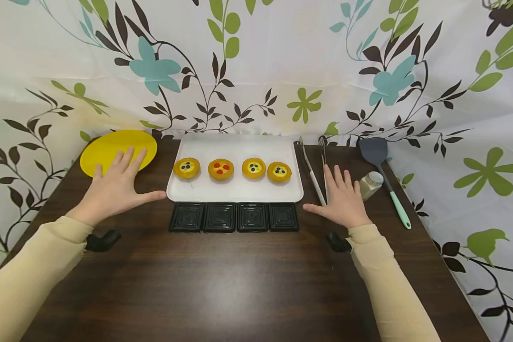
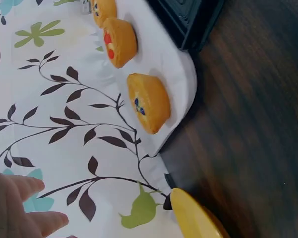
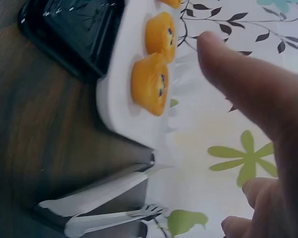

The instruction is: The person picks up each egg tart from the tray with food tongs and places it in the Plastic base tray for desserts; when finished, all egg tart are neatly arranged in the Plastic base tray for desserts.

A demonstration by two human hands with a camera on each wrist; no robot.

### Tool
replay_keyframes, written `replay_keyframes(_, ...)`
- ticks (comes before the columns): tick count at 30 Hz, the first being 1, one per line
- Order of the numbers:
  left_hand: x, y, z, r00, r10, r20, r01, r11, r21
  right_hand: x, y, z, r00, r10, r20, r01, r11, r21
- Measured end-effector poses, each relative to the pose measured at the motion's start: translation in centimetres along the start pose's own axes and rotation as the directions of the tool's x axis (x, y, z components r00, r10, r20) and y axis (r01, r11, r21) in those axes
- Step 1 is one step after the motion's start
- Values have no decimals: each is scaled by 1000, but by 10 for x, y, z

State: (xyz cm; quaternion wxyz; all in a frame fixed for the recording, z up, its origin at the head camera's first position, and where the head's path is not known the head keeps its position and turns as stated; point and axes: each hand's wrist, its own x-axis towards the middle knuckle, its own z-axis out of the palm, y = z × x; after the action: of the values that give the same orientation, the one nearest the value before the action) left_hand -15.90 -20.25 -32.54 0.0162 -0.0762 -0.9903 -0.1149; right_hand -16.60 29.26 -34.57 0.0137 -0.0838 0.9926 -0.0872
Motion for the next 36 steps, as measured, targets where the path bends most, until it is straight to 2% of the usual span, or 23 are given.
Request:
replay_keyframes(10, 9, -1, 14, 999, 15, 46, -13, 998, -56, 16, 16, 18, 997, 41, 60, -45, 996, 79)
replay_keyframes(15, 15, -4, 24, 995, -34, 99, 47, 990, -135, 28, 24, 25, 994, 45, 99, -55, 993, 102)
replay_keyframes(19, 24, -11, 35, 987, -78, 138, 111, 963, -248, 40, 30, 30, 989, 66, 135, -90, 980, 176)
replay_keyframes(23, 36, -15, 45, 982, -89, 164, 141, 930, -340, 50, 35, 33, 979, 112, 168, -148, 964, 219)
replay_keyframes(30, 53, -16, 59, 976, -117, 183, 185, 891, -415, 64, 38, 40, 971, 153, 183, -189, 962, 199)
replay_keyframes(36, 60, -15, 67, 959, -175, 224, 266, 834, -483, 74, 40, 43, 973, 156, 170, -183, 970, 158)
